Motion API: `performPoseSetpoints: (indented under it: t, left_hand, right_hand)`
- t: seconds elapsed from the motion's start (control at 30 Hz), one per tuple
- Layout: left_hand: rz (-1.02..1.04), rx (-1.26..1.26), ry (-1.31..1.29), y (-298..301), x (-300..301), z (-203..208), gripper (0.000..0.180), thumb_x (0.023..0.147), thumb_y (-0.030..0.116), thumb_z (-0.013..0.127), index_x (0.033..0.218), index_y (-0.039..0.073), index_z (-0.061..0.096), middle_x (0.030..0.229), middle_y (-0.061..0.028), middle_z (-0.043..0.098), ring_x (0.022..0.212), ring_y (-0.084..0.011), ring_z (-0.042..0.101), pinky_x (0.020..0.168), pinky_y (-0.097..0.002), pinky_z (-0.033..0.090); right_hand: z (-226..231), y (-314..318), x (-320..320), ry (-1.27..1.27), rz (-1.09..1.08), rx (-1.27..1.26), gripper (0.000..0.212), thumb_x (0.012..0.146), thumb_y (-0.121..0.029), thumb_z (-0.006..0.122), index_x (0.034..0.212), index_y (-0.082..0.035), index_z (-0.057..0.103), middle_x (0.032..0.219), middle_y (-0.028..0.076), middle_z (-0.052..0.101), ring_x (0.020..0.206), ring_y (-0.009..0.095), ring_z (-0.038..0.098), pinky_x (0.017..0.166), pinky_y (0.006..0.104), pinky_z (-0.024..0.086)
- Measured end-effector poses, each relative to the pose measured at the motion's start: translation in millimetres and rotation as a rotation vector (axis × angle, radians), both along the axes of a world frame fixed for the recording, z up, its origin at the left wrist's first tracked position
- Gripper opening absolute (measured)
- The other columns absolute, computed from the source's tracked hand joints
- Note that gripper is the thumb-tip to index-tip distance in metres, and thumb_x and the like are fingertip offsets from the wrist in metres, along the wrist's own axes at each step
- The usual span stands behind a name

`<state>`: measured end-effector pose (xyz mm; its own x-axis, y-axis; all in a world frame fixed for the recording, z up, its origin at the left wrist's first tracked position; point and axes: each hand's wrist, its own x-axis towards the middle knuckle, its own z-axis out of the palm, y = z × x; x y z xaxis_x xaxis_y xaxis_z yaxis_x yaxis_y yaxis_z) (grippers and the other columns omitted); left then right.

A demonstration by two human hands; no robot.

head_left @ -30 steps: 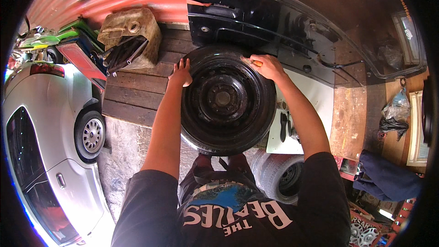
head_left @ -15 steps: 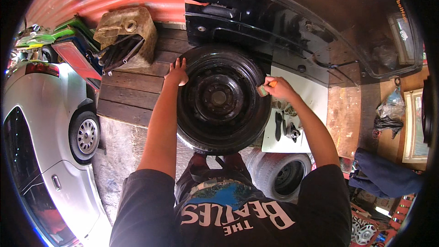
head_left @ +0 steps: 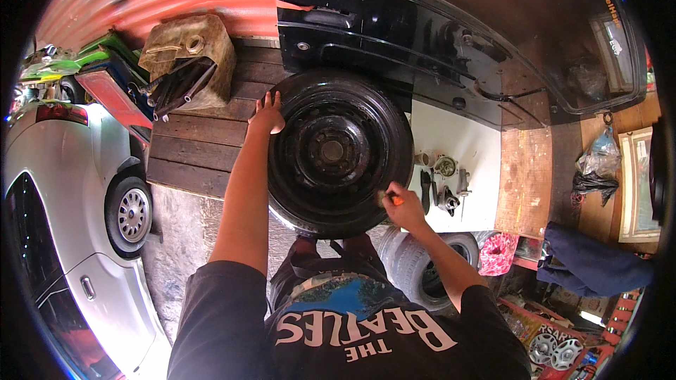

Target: The person uses a small brush to scrub the surface of a car tire resting on a wooden workbench. The person repeatedly brushes the tire's sidewall and inner rim area throughout the clip.

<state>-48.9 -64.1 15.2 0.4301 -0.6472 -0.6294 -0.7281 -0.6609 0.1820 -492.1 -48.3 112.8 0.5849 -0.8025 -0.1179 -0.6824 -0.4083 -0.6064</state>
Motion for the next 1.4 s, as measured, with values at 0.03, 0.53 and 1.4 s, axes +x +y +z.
performPoseSetpoints:
  t: [0.03,0.53,1.4]
  left_hand:
    - [0.002,-0.005,0.004,-1,-1,0,0.095,0.093,0.015,0.054,0.163,0.03,-0.009,0.171,0.0005,-0.012,0.157,-0.0345,-0.001,0.113,-0.0719,0.03]
    - [-0.003,-0.034,-0.005,1,-3,2,0.097,0.09,0.014,0.054,0.163,0.03,-0.008,0.171,-0.0004,-0.01,0.157,-0.0359,0.0,0.112,-0.0717,0.031]
    - [0.025,-0.052,0.011,9,1,1,0.098,0.09,0.017,0.057,0.163,0.031,-0.007,0.171,0.0005,-0.01,0.157,-0.035,0.001,0.113,-0.0724,0.029]
  right_hand:
    - [4,6,1,0.001,0.003,0.066,0.019,0.089,-0.025,0.07,0.089,-0.01,0.06,0.073,0.018,0.065,0.071,0.042,0.066,0.061,0.0476,0.05]
    - [-1,-160,98,0.081,0.346,-0.582,0.026,0.093,-0.028,0.065,0.116,-0.016,0.059,0.088,0.012,0.071,0.077,0.036,0.07,0.064,0.0473,0.057]
    - [15,-30,16,0.007,0.153,0.176,0.013,0.091,-0.018,0.063,0.09,-0.006,0.057,0.079,0.016,0.068,0.075,0.04,0.068,0.063,0.0497,0.052]
